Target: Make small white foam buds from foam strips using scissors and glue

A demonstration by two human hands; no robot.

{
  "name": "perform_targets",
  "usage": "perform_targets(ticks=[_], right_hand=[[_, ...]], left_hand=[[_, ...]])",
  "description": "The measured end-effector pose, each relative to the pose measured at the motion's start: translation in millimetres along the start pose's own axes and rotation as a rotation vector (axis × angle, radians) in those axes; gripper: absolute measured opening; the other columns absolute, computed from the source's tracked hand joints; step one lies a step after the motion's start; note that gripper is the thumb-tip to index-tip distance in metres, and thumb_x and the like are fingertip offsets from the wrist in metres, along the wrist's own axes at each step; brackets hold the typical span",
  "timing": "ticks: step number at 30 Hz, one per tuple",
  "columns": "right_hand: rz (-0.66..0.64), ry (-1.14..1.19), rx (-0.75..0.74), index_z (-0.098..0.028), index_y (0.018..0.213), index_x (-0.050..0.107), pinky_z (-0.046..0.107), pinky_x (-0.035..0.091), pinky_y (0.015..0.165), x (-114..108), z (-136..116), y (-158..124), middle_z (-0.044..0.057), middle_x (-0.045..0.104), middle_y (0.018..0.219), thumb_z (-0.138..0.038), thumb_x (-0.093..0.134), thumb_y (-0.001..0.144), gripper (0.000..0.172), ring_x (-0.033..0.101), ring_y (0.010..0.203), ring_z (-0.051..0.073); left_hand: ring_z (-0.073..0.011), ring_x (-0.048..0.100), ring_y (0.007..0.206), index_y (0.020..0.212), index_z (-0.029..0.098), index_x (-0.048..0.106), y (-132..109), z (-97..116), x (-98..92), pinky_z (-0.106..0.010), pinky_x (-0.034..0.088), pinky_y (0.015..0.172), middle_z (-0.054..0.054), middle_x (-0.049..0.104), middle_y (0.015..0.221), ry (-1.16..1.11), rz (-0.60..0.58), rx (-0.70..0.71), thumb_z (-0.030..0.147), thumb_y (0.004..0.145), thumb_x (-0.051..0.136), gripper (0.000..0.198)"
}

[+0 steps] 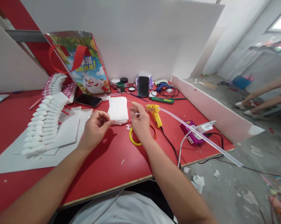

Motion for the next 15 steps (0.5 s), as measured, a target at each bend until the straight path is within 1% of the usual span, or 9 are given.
perform_targets(ticks=[2,3,5,6,8,10,12,13,15], right_hand=[[-0.048,-0.188,-0.087,-0.019,0.118,0.066,0.034,0.052,0.087,9,-10,-5,0.008,0.074,0.107,-0.019,0.057,0.091,0.028,0.068,0.098,0.020],[-0.101,-0.283,-0.118,-0.018,0.115,0.067,0.034,0.051,0.087,17,-16,-7,0.010,0.073,0.109,-0.020,0.056,0.093,0.024,0.067,0.097,0.020],[-0.250,-0.463,-0.136,-0.017,0.105,0.069,0.033,0.050,0.085,39,-24,-10,0.011,0.072,0.108,-0.020,0.057,0.096,0.016,0.066,0.093,0.020],[-0.336,-0.549,-0.130,-0.016,0.101,0.069,0.033,0.049,0.085,51,-27,-11,0.011,0.071,0.105,-0.020,0.057,0.097,0.013,0.065,0.091,0.021],[-0.428,-0.699,-0.126,-0.017,0.099,0.069,0.033,0.046,0.085,68,-35,-9,0.010,0.071,0.103,-0.021,0.056,0.099,0.014,0.064,0.092,0.022],[-0.464,-0.795,-0.128,-0.017,0.103,0.069,0.033,0.045,0.083,79,-41,-3,0.011,0.070,0.107,-0.021,0.054,0.101,0.016,0.064,0.094,0.022],[-0.474,-0.856,-0.107,-0.016,0.108,0.068,0.033,0.044,0.083,84,-38,3,0.012,0.070,0.112,-0.022,0.058,0.099,0.015,0.064,0.096,0.024],[-0.470,-0.877,-0.088,-0.016,0.109,0.068,0.033,0.044,0.083,84,-33,5,0.013,0.069,0.113,-0.024,0.061,0.097,0.016,0.063,0.097,0.024],[-0.453,-0.894,-0.041,-0.015,0.108,0.067,0.034,0.043,0.083,79,-18,7,0.015,0.069,0.111,-0.027,0.068,0.092,0.019,0.062,0.097,0.025]], left_hand=[[-0.0130,0.055,0.066,0.080,0.021,0.058,-1,3,-3.3,-0.026,0.044,0.065,0.002,0.061,0.073,0.083,0.019,0.036,0.028,0.087,0.069,0.015],[-0.0128,0.055,0.063,0.077,0.020,0.059,-1,5,-3.6,-0.026,0.043,0.064,0.002,0.061,0.070,0.120,0.013,0.055,0.029,0.089,0.068,0.017],[-0.0126,0.052,0.058,0.076,0.020,0.061,-1,8,-3.9,-0.026,0.043,0.061,0.003,0.057,0.062,0.166,-0.002,0.095,0.030,0.093,0.062,0.020],[-0.0128,0.053,0.057,0.081,0.020,0.064,-1,9,-5.6,-0.026,0.044,0.061,0.003,0.057,0.062,0.176,0.009,0.113,0.030,0.096,0.058,0.019],[-0.0132,0.056,0.061,0.097,0.021,0.066,-1,8,-11.4,-0.026,0.046,0.062,0.002,0.062,0.071,0.170,0.060,0.136,0.028,0.099,0.052,0.016],[-0.0143,0.061,0.071,0.113,0.021,0.063,0,4,-17.1,-0.026,0.049,0.064,-0.001,0.068,0.089,0.137,0.114,0.142,0.026,0.098,0.049,0.021],[-0.0171,0.065,0.086,0.118,0.020,0.059,1,0,-19.4,-0.027,0.051,0.071,-0.005,0.068,0.101,0.111,0.136,0.148,0.023,0.096,0.049,0.025],[-0.0178,0.065,0.089,0.119,0.020,0.058,2,-3,-19.7,-0.028,0.052,0.074,-0.006,0.068,0.102,0.110,0.138,0.147,0.022,0.095,0.050,0.026],[-0.0177,0.065,0.088,0.119,0.019,0.057,5,-7,-19.9,-0.028,0.051,0.075,-0.006,0.066,0.102,0.094,0.135,0.136,0.020,0.093,0.051,0.027]])
Point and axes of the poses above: each hand's wrist, its own y-axis towards the middle knuckle, its own x-axis out of the palm, z = x × y, the point moved 10 cm from there along y, towards the middle knuckle
